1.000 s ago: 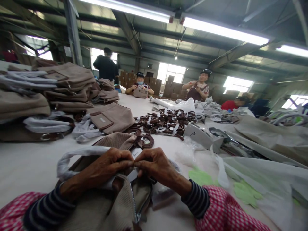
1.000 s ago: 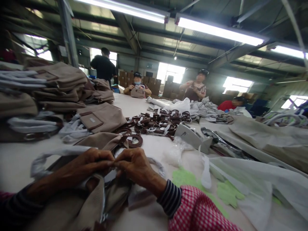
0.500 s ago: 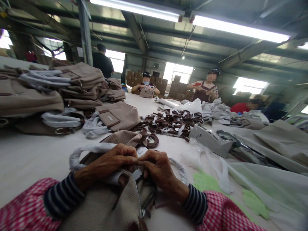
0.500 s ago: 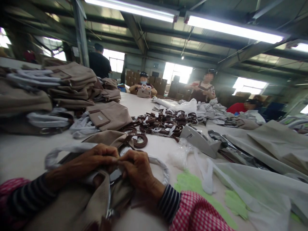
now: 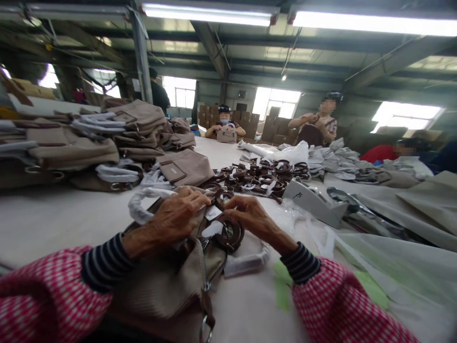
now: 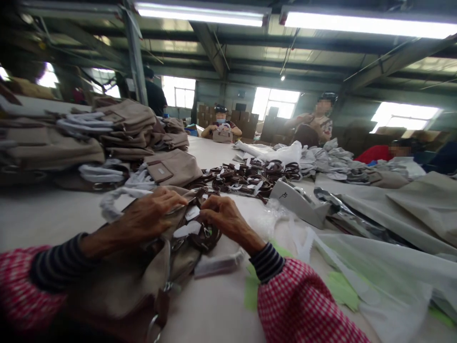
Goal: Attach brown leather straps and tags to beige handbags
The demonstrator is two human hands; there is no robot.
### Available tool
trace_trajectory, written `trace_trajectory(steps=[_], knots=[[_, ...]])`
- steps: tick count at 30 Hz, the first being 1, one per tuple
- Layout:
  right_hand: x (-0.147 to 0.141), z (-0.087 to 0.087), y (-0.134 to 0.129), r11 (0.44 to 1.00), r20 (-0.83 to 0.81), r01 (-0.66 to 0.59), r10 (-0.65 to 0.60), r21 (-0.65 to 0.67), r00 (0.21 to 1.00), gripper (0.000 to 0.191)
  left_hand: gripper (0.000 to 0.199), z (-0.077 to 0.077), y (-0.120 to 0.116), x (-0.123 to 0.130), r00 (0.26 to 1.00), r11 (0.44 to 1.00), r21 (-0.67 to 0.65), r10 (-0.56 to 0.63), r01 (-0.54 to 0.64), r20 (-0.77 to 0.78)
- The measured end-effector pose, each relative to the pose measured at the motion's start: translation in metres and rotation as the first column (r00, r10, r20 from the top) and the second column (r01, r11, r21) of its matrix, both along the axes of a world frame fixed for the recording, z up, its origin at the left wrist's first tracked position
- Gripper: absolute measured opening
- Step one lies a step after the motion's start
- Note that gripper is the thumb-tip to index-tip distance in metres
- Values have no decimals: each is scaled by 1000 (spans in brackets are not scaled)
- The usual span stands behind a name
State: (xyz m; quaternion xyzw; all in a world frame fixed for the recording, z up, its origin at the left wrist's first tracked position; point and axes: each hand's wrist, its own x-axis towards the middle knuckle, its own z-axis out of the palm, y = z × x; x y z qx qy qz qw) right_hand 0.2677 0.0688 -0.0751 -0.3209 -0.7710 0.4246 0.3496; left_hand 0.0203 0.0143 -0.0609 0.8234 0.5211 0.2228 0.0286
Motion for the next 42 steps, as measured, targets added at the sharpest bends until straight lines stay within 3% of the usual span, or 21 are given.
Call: trace_trajectory(steps=[2, 5, 9, 12, 15, 18, 21, 25, 27, 29, 33, 37, 39, 42], knots=[[18, 3, -8, 988, 266, -56, 16, 144, 964, 19, 59, 7, -5, 0, 981, 992, 64, 115, -106, -156], [32, -5, -25, 948, 511, -206, 56, 242, 858, 25, 49, 14, -7, 0, 948, 971, -47, 217, -233, -234], [35, -19, -35, 924, 491, -231, 54, 306, 870, 15, 40, 27, -6, 6, 929, 931, -130, 314, -342, -197], [39, -16, -32, 926, 444, -263, 122, 271, 888, 7, 42, 40, -12, 18, 915, 921, -40, 380, -388, -135], [42, -6, -32, 909, 421, -247, 90, 335, 902, 10, 33, 50, -21, 30, 910, 926, 105, 376, -363, -173], [37, 4, -39, 841, 443, -299, 81, 451, 893, 10, 22, 56, -25, 38, 903, 934, 170, 351, -316, -249], [22, 12, -52, 744, 502, -398, 97, 537, 859, 10, 20, 60, -22, 42, 916, 942, 134, 331, -307, -228], [-4, 13, -62, 601, 553, -415, -54, 683, 831, 5, 16, 62, -19, 46, 941, 960, 43, 280, -277, -192], [-12, 7, -58, 570, 524, -397, -70, 719, 849, 6, 14, 62, -20, 46, 957, 970, 30, 243, -241, -159], [-16, -6, -49, 584, 487, -407, 22, 703, 873, 6, 15, 64, -22, 45, 973, 978, 26, 208, -207, -100], [-18, -31, -31, 686, 448, -446, 192, 576, 873, 9, 15, 66, -20, 40, 994, 994, 2, 110, -110, 26], [-26, -30, -32, 690, 372, -440, 258, 575, 891, 20, 12, 58, -11, 39, 989, 993, -84, 96, -87, 113], [-29, -27, -36, 723, 333, -418, 270, 550, 904, 29, 6, 52, -9, 39, 987, 992, -98, 88, -75, 133], [-28, -28, -38, 761, 352, -381, 213, 525, 911, 31, 6, 49, -17, 38, 999, 998, 68, -18, 16, 35]])
